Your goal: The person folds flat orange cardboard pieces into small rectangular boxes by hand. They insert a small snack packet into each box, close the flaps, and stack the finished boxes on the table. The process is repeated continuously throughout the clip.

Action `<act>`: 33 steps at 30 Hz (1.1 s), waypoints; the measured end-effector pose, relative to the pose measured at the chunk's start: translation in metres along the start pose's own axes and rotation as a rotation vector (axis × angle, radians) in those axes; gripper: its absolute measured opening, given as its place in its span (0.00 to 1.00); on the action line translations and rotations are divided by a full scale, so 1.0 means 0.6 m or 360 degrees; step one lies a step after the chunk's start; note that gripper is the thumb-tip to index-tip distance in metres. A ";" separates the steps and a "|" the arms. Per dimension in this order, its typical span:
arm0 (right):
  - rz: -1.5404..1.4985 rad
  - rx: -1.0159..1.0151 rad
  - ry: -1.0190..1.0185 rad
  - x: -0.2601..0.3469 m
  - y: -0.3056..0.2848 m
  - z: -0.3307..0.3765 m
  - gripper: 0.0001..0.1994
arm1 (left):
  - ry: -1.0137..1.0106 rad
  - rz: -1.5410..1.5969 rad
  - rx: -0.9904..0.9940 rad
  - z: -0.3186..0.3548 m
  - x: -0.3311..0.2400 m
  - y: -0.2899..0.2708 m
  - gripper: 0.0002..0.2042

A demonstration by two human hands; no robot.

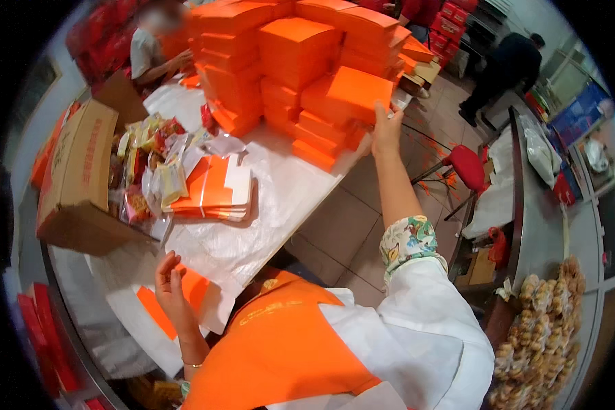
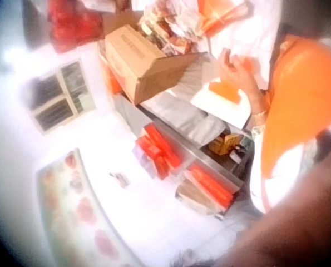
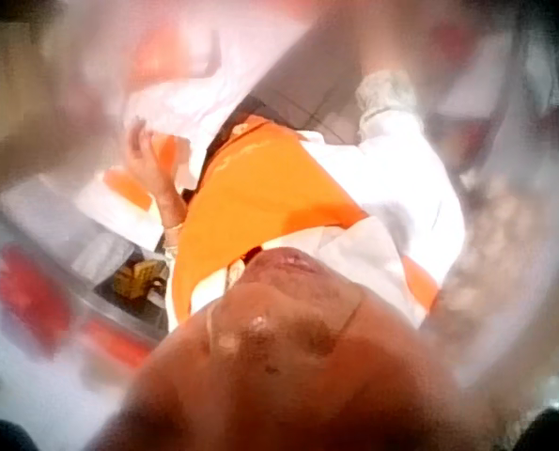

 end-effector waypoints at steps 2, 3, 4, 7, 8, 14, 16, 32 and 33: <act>-0.0008 0.0047 0.0033 -0.013 -0.001 -0.027 0.29 | 0.0043 -0.0061 -0.0084 0.006 -0.001 -0.030 0.14; -0.0016 0.0083 0.0058 -0.022 0.009 -0.035 0.30 | 0.0045 -0.0064 -0.0158 0.011 -0.006 -0.049 0.13; 0.0014 0.0082 0.0054 -0.028 0.016 -0.040 0.31 | 0.0048 -0.0066 -0.0231 0.016 -0.009 -0.069 0.13; 0.0415 0.0007 0.0043 -0.051 0.033 -0.064 0.30 | 0.0037 -0.0109 -0.0487 0.043 -0.017 -0.137 0.13; 0.0598 -0.0063 -0.0006 -0.059 0.033 -0.083 0.31 | 0.0045 -0.0075 -0.0549 0.053 -0.022 -0.154 0.13; 0.0990 -0.0373 -0.0347 -0.018 0.044 -0.078 0.34 | 0.0071 -0.0276 -0.0798 0.097 -0.001 -0.266 0.12; 0.0768 -0.0543 -0.0714 0.045 0.047 -0.003 0.23 | 0.0122 -0.0541 -0.0881 0.102 -0.020 -0.270 0.13; 0.0962 0.2319 -0.0828 -0.150 0.481 0.697 0.22 | -0.0398 -0.0772 -0.0570 0.147 0.108 -0.205 0.27; 0.0956 0.2325 -0.0705 -0.157 0.480 0.697 0.22 | -0.0414 -0.0619 -0.0611 0.152 0.120 -0.210 0.27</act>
Point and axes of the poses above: each hand's wrist, its own z-axis away from the middle knuckle, its own y-axis out of the palm, x = y × z, the point moved 10 cm from there along -z, towards the middle knuckle, and after that the axes turned 15 degrees about z, right-handed, at the moved point
